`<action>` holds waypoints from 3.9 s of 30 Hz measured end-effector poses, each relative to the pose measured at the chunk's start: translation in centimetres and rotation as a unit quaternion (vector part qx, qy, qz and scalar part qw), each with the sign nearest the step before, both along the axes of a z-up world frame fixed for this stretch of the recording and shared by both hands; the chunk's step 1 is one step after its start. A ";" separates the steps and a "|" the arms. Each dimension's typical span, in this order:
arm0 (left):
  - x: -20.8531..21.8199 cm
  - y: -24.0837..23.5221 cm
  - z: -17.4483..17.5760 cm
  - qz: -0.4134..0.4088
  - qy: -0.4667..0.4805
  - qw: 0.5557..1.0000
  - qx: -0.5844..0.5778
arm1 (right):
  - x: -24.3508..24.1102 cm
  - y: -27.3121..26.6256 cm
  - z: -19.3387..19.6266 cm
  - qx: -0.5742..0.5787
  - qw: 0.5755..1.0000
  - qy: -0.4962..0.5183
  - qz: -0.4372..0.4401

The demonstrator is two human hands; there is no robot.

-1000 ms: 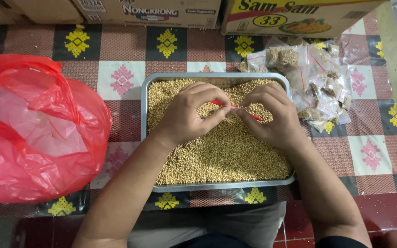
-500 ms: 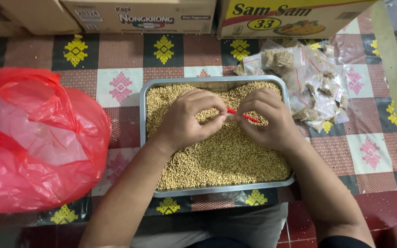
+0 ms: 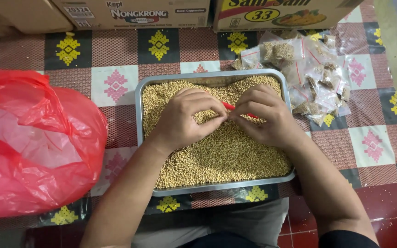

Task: A person is using a small red spoon to scoop soybeans from a metal tray into small, clear plastic bags on a table.

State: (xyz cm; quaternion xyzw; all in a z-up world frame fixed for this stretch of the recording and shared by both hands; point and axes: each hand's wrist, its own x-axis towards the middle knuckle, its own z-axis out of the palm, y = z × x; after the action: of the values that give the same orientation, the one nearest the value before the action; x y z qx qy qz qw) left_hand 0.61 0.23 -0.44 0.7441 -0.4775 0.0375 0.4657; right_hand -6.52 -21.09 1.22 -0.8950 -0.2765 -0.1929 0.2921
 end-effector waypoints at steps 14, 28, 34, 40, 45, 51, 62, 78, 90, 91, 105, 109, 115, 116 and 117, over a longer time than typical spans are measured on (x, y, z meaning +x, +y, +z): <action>-0.2 -0.2 -0.4 -0.009 -0.032 0.999 -0.019 | 0.0 -0.4 -0.6 0.019 1.000 -0.001 -0.008; 0.6 -0.4 -0.8 0.066 -0.013 0.997 -0.025 | 1.9 -6.7 -2.9 0.052 0.944 -0.121 -0.303; 1.1 0.0 -1.7 0.093 -0.043 0.992 -0.069 | 2.2 -7.9 -3.1 0.001 0.934 -0.125 -0.335; 1.8 -0.1 -1.2 0.136 -0.019 0.983 -0.122 | 2.0 -8.3 -2.4 -0.080 0.908 -0.145 -0.384; -0.8 1.6 4.1 0.168 -0.087 0.978 -0.093 | 1.6 -6.1 -0.4 -0.121 0.887 -0.222 -0.385; -5.3 7.8 6.9 0.251 -0.102 0.962 -0.033 | 1.2 -3.9 -0.9 -0.097 0.981 -0.107 -0.131; -5.8 18.7 6.2 0.514 -0.081 0.835 0.178 | 0.2 -1.1 -0.6 -0.165 0.979 -0.001 -0.117; -4.5 19.5 3.2 0.548 -0.070 0.786 0.277 | 0.4 -1.4 -1.2 -0.180 0.977 0.009 -0.117; -9.5 15.0 9.1 0.524 -0.171 0.824 0.131 | 0.3 -0.9 -0.8 -0.156 0.981 -0.001 -0.111; -9.6 13.8 9.7 0.514 -0.172 0.830 0.132 | 0.3 -0.8 -0.7 -0.157 0.981 0.001 -0.116; -0.2 -0.4 2.2 0.160 0.050 0.984 0.052 | 0.3 -1.1 -0.4 -0.002 0.985 -0.032 -0.172; 0.6 -0.4 0.6 0.108 0.067 0.991 0.036 | 0.5 -1.1 -0.6 0.058 0.983 0.016 -0.175; 0.5 -0.3 -0.7 0.036 0.032 0.997 -0.059 | 0.8 -1.1 -0.9 0.087 0.984 0.081 -0.135; 0.6 -0.4 -1.0 0.049 -0.015 0.998 -0.047 | 1.0 -1.1 -1.0 0.081 0.987 0.080 -0.110; 0.8 -0.5 -1.3 0.049 -0.012 0.998 -0.048 | 1.0 -1.1 -1.1 0.075 0.990 0.080 -0.085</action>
State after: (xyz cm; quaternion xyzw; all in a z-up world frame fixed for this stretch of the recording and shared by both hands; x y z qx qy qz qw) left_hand 1.44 -0.29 -1.79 0.7429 -0.4440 0.0919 0.4925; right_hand -5.53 -22.22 0.11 -0.9033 -0.1599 -0.1653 0.3623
